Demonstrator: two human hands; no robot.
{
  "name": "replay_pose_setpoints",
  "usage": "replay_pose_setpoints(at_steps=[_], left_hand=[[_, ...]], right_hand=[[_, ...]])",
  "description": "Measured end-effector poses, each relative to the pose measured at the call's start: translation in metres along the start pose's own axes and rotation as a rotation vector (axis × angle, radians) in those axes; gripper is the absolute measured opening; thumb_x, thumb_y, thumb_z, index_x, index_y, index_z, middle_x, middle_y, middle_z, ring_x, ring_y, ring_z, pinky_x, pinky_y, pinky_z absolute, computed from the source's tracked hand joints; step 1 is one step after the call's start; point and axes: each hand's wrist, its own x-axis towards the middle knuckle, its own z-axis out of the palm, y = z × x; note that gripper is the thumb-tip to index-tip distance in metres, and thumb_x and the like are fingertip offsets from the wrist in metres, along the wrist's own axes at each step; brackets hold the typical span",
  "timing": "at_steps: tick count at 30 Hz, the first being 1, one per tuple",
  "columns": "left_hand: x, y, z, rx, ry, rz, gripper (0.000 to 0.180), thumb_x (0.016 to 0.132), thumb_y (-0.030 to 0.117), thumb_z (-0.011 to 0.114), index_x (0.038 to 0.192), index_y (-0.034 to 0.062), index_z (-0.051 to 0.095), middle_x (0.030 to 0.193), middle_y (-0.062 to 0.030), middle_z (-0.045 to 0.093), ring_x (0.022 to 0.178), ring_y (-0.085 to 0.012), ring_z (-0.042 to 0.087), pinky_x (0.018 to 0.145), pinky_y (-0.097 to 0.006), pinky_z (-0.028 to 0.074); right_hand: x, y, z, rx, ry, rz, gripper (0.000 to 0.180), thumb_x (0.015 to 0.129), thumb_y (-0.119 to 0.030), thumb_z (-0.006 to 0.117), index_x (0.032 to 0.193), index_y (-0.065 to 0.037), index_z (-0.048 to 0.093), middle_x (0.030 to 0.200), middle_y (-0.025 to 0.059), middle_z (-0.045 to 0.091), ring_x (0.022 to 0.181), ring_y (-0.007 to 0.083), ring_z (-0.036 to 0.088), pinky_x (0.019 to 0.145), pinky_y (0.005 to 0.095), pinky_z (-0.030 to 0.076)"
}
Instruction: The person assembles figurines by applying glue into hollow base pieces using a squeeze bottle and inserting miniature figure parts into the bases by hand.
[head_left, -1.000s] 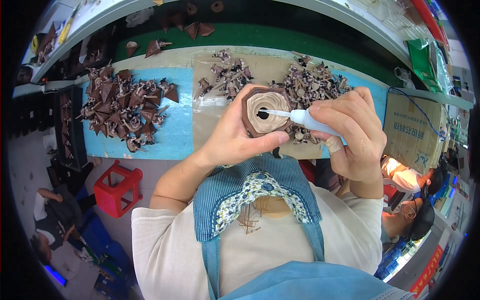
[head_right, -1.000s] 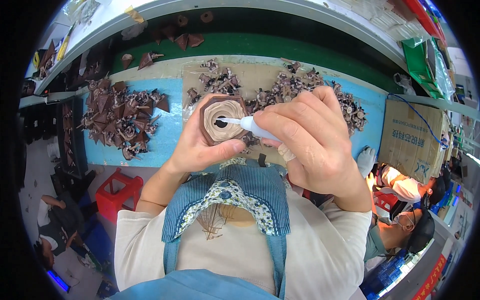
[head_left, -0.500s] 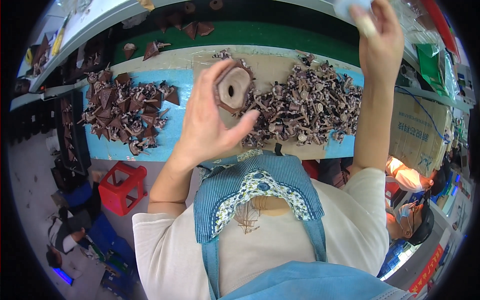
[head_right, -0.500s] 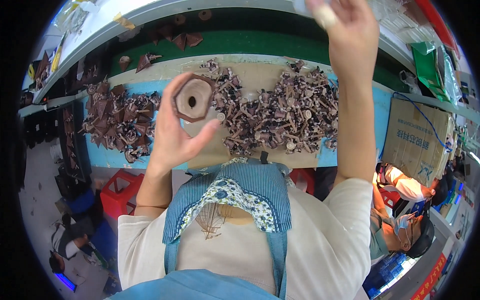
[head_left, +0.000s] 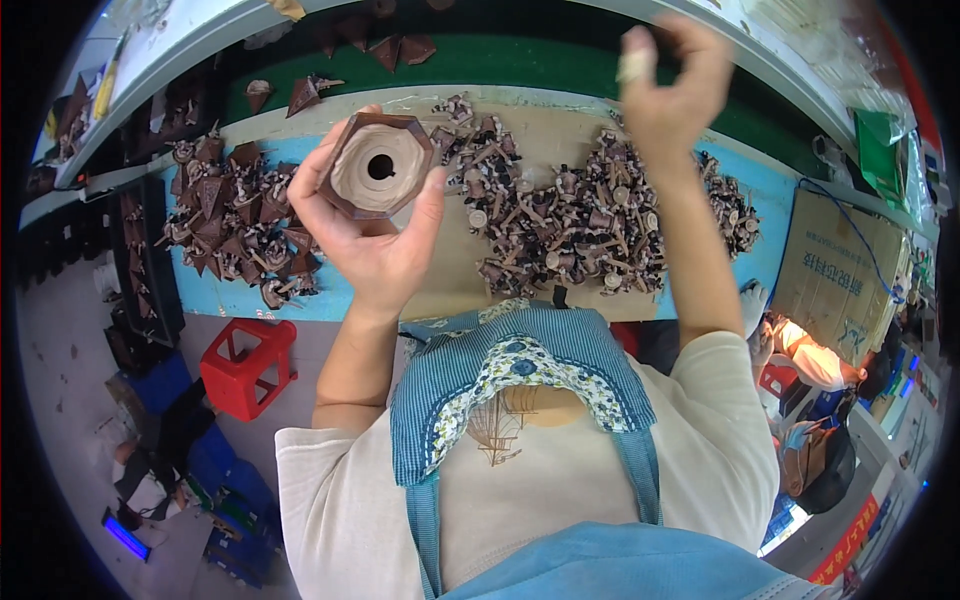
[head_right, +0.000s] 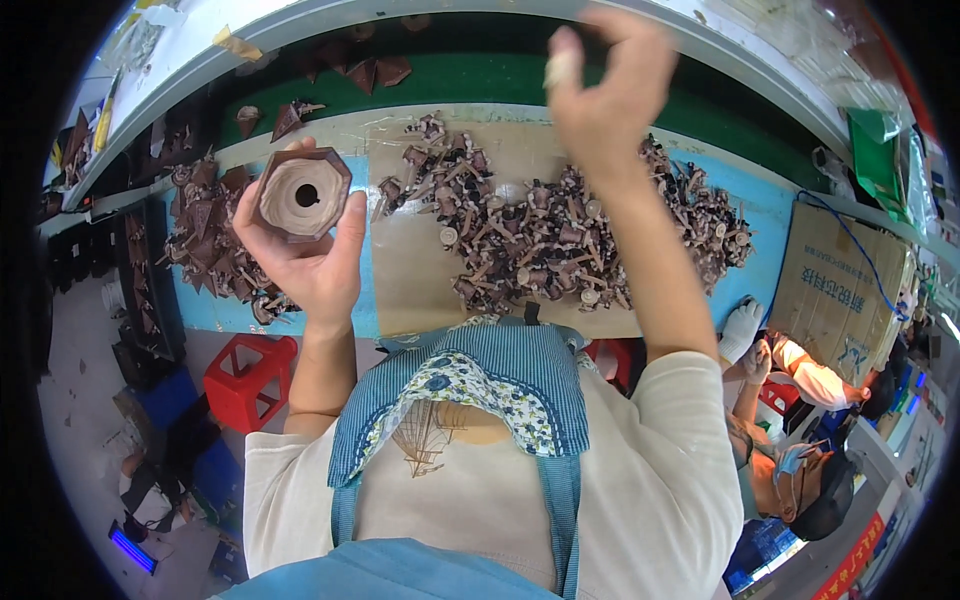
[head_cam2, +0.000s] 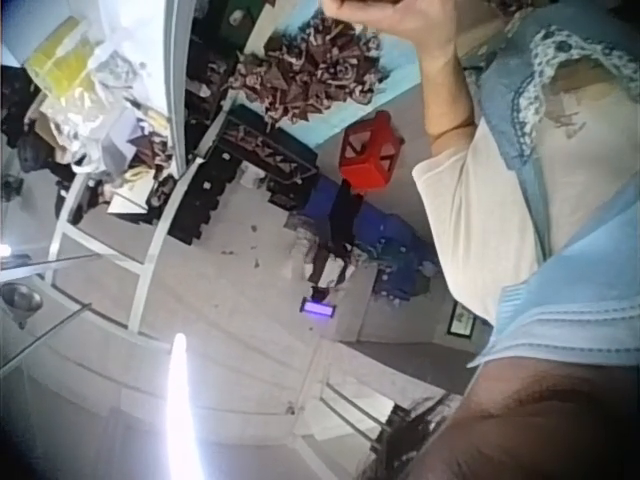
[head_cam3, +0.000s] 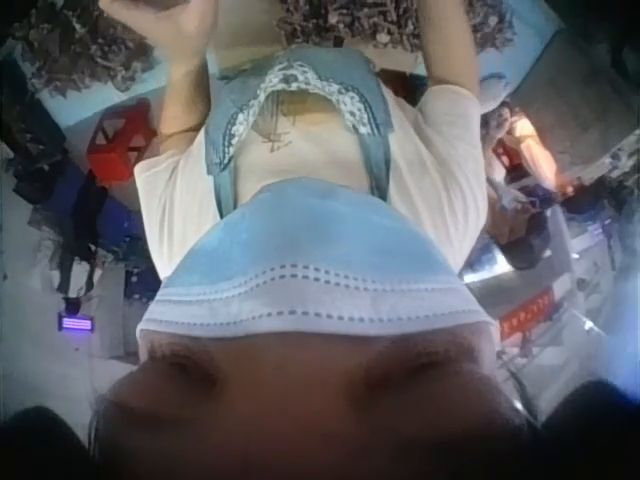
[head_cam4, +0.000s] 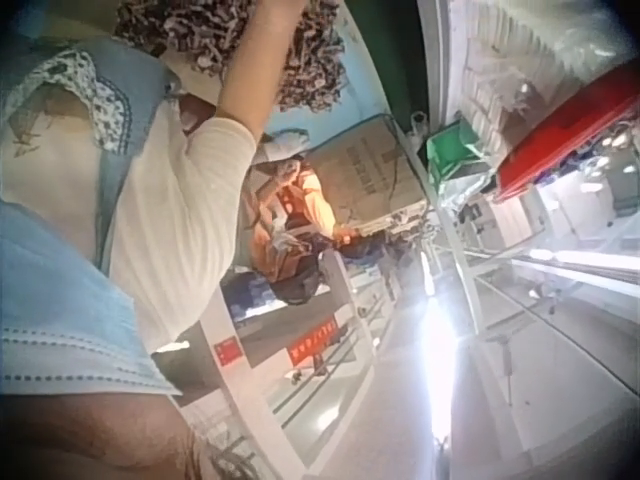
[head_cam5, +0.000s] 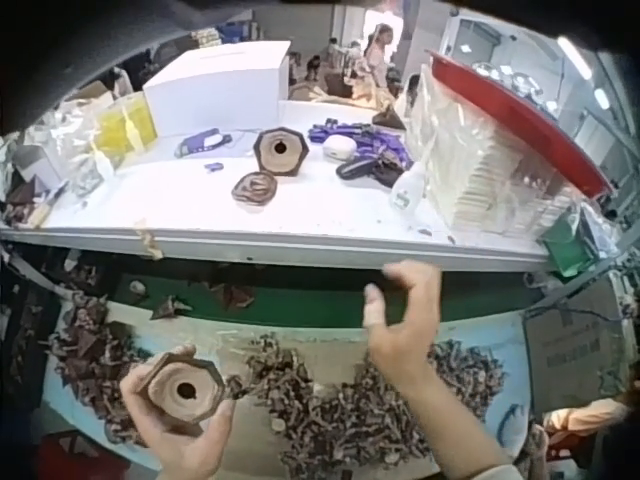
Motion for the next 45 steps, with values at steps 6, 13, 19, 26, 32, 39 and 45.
replay_pose_setpoints(at_steps=[6,13,19,26,32,39,45], left_hand=[[0.000,-0.019,0.020,-0.019,0.012,0.043,0.070,0.066,-0.002,0.079,0.112,0.0076,0.028,0.118,-0.0183,0.046,0.112,-0.0258,0.051,0.095,-0.038,0.044],[0.001,-0.031,0.026,-0.087,0.050,0.041,0.073,0.063,-0.003,0.081,0.111,0.0090,0.027,0.117,-0.0154,0.043,0.111,-0.0268,0.051,0.095,-0.040,0.044],[0.006,-0.022,0.023,-0.085,0.036,0.066,0.075,0.063,-0.004,0.081,0.113,0.0087,0.026,0.117,-0.0158,0.043,0.109,-0.0280,0.054,0.095,-0.041,0.045],[-0.003,0.004,0.011,-0.372,-0.116,-0.341,0.065,0.068,0.005,0.075,0.122,-0.0008,0.039,0.115,-0.0137,0.053,0.108,-0.0197,0.054,0.093,-0.032,0.044],[-0.015,0.021,0.023,-0.466,-0.365,-0.396,0.066,0.064,0.002,0.081,0.118,0.0000,0.043,0.111,-0.0116,0.058,0.102,-0.0178,0.058,0.090,-0.031,0.046],[-0.037,0.047,0.031,-0.327,-0.355,-0.444,0.055,0.065,-0.002,0.082,0.109,0.0011,0.050,0.102,-0.0095,0.065,0.094,-0.0151,0.062,0.084,-0.029,0.051],[-0.044,0.053,0.040,-0.331,-0.314,-0.506,0.051,0.067,-0.004,0.079,0.109,0.0003,0.051,0.101,-0.0096,0.065,0.093,-0.0153,0.063,0.081,-0.030,0.053]], right_hand=[[-0.188,0.035,0.071,0.005,-1.135,0.846,0.045,0.074,-0.032,0.071,0.106,-0.002,0.062,0.114,0.0224,0.056,0.112,0.0362,0.047,0.098,0.0412,0.038],[-0.205,0.021,0.090,0.031,-1.213,1.029,0.051,0.066,-0.039,0.079,0.096,-0.002,0.062,0.098,0.0162,0.063,0.094,0.0303,0.058,0.086,0.0386,0.046],[-0.179,-0.011,0.055,0.490,-0.687,1.068,0.034,0.069,-0.007,0.077,0.087,-0.004,0.048,0.083,0.0033,0.055,0.083,0.0132,0.055,0.075,0.0256,0.047],[-0.086,-0.046,-0.026,0.963,-0.509,0.830,0.037,0.071,0.011,0.069,0.098,-0.005,0.050,0.100,0.0028,0.052,0.097,0.0128,0.054,0.090,0.0279,0.043],[-0.053,-0.078,-0.080,1.013,-0.699,0.845,0.029,0.075,-0.003,0.073,0.098,-0.004,0.056,0.097,0.0028,0.054,0.093,0.0109,0.054,0.083,0.0251,0.043],[-0.062,-0.103,-0.099,0.904,-0.592,0.712,0.027,0.080,-0.012,0.070,0.100,-0.002,0.054,0.092,0.0058,0.056,0.082,0.0127,0.056,0.072,0.0269,0.044],[-0.066,-0.103,-0.103,0.619,-0.426,0.240,0.028,0.076,-0.001,0.067,0.100,-0.001,0.053,0.094,0.0110,0.059,0.082,0.0177,0.058,0.073,0.0294,0.047]])
